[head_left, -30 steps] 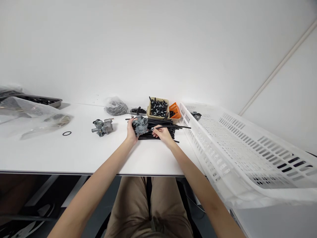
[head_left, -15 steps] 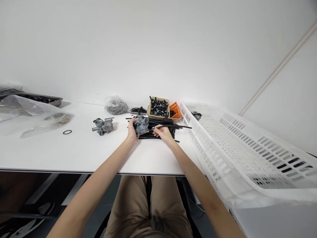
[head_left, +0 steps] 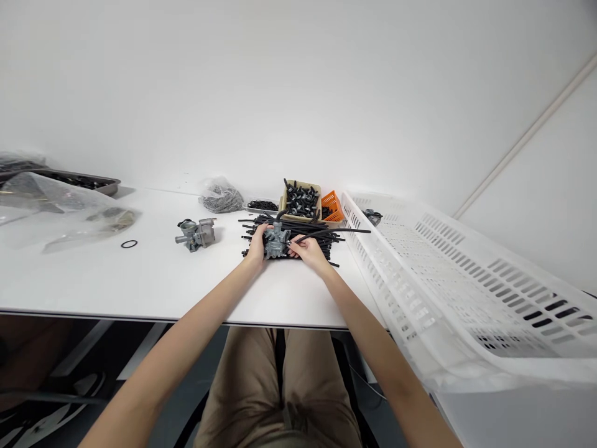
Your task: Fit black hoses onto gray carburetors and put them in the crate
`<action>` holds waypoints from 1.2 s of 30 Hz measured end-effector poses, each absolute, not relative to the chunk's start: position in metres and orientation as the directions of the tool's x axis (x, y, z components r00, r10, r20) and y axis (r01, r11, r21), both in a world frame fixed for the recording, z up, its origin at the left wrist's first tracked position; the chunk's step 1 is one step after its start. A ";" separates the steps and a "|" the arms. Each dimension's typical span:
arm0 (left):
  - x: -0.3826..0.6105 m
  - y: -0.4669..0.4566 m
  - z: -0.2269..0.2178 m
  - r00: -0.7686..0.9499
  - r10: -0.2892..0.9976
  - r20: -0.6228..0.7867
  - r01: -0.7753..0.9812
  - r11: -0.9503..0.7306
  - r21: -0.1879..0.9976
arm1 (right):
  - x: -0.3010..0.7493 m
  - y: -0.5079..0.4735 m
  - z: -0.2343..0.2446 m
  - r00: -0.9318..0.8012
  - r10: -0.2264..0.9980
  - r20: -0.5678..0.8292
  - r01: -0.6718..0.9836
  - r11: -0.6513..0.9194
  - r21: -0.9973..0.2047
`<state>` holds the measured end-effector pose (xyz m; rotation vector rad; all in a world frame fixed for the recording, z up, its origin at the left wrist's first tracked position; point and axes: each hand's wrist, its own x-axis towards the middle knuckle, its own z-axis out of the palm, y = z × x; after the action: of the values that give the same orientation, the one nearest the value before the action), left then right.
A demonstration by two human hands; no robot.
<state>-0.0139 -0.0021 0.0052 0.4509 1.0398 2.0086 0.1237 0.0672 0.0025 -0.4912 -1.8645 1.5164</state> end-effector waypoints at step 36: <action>-0.017 -0.007 0.006 -0.668 0.744 -0.016 -0.561 -0.490 0.667 | 0.115 0.066 -0.012 -0.694 0.611 0.381 -0.264 0.276 -0.924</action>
<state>-0.0165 -0.0070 0.0062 0.3534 0.8399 2.1720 0.1148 0.0664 -0.0119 -0.3138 -1.8135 1.5100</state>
